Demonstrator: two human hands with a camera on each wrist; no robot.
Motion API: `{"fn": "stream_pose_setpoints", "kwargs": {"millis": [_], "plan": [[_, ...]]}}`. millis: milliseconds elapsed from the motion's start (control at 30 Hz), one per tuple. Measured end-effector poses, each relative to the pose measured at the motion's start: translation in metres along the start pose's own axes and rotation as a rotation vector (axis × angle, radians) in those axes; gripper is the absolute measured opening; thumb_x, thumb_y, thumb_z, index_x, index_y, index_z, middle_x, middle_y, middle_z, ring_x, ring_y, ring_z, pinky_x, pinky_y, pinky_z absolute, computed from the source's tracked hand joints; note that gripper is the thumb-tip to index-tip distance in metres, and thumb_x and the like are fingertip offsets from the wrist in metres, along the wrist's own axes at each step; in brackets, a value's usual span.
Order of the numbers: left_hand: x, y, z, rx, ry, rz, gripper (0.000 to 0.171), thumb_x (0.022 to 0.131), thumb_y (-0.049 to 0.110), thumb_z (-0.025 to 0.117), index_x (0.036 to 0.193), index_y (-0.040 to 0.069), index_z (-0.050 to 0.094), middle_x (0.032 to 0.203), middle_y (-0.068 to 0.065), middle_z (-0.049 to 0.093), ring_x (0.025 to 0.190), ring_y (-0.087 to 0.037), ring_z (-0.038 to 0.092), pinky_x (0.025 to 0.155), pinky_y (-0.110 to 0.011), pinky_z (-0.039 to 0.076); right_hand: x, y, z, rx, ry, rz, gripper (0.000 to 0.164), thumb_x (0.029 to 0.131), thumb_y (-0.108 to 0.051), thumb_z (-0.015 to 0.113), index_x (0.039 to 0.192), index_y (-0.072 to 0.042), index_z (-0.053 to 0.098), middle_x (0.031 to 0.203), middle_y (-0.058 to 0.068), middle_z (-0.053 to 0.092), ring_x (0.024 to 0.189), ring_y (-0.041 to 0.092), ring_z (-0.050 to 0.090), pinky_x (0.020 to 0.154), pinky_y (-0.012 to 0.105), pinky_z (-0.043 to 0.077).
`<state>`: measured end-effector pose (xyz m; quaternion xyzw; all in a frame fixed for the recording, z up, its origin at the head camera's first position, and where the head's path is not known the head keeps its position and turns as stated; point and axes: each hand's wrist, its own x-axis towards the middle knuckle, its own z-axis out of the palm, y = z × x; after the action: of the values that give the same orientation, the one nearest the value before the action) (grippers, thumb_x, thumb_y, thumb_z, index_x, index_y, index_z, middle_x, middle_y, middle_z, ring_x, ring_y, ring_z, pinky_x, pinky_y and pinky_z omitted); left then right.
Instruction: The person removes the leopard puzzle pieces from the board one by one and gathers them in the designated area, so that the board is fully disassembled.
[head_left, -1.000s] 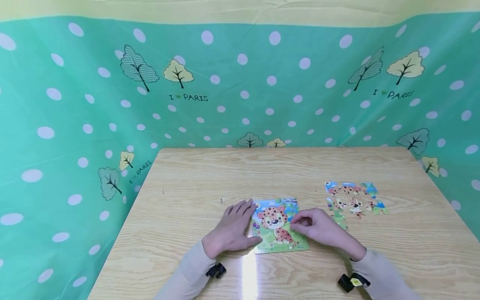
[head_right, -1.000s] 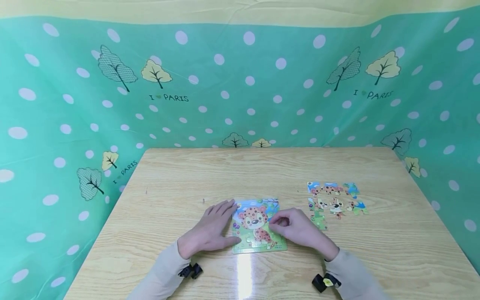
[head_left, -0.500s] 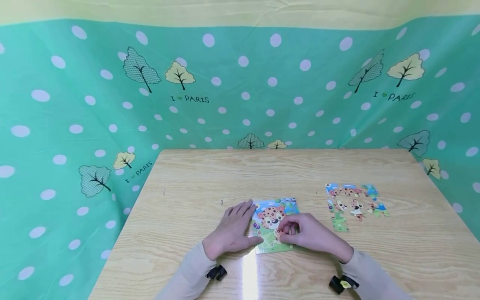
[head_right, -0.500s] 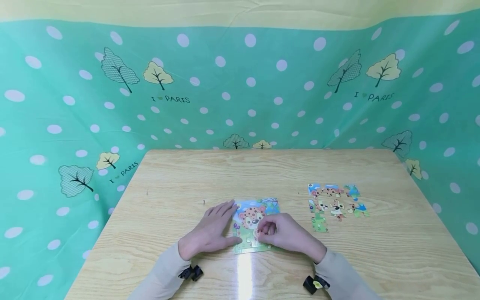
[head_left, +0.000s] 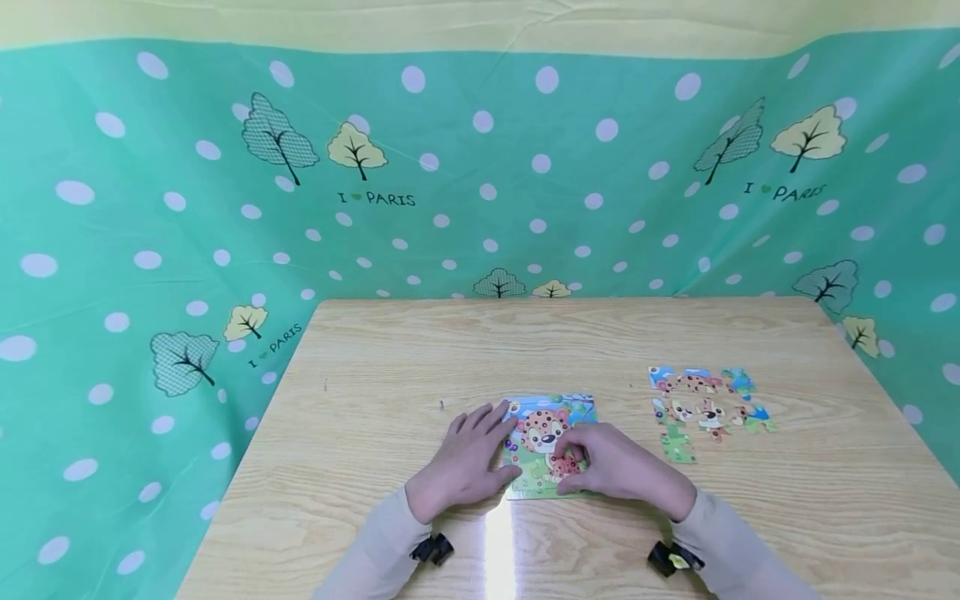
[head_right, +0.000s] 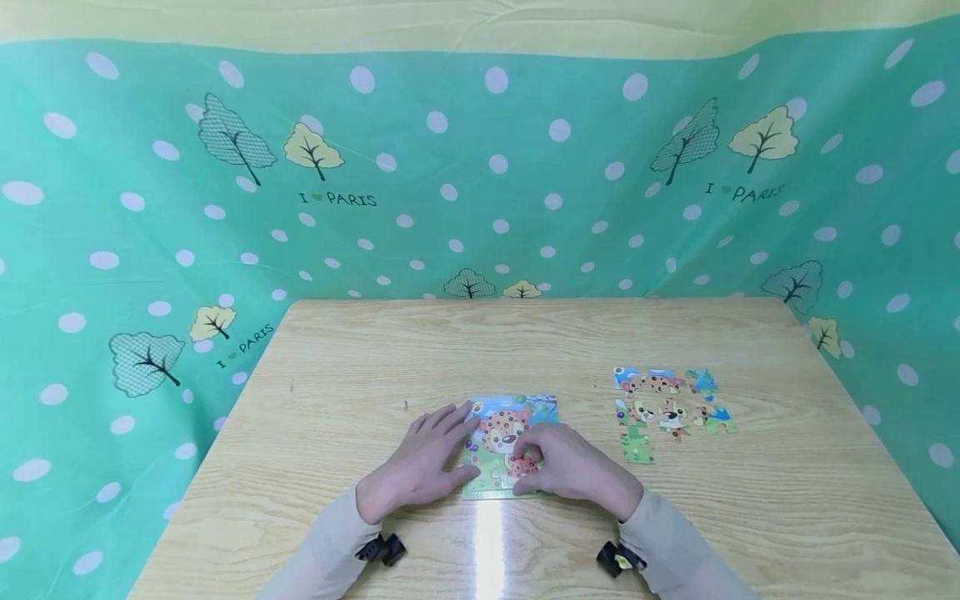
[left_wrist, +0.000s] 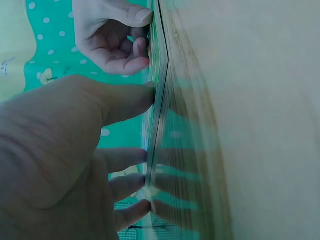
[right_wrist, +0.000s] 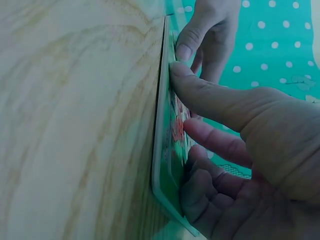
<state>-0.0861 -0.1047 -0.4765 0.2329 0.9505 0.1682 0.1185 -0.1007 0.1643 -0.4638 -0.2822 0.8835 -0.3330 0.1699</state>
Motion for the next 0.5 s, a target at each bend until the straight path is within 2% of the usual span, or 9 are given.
{"fn": "stream_pose_setpoints", "kwargs": {"millis": [300,500], "plan": [[-0.0016,-0.0015,0.0005,0.055,-0.005,0.021,0.093,0.094,0.065,0.068,0.167,0.016,0.037,0.179,-0.008,0.023,0.162,-0.036,0.028,0.130,-0.064,0.026,-0.0001,-0.0007,-0.0010,0.027,-0.001,0.051,0.032,0.079,-0.035,0.095,0.095,-0.017,0.072,0.074,-0.004,0.051,0.065,0.005,0.041,0.059,0.021,0.035],[-0.0011,-0.0028,0.0004,0.052,-0.014,0.025,0.095,0.094,0.067,0.067,0.168,0.017,0.035,0.179,-0.007,0.022,0.163,-0.036,0.027,0.131,-0.064,0.025,0.0006,0.0001,-0.0002,0.027,0.007,0.071,0.034,0.078,-0.036,0.095,0.094,-0.020,0.070,0.076,-0.003,0.052,0.067,0.006,0.042,0.060,0.021,0.035]]}}
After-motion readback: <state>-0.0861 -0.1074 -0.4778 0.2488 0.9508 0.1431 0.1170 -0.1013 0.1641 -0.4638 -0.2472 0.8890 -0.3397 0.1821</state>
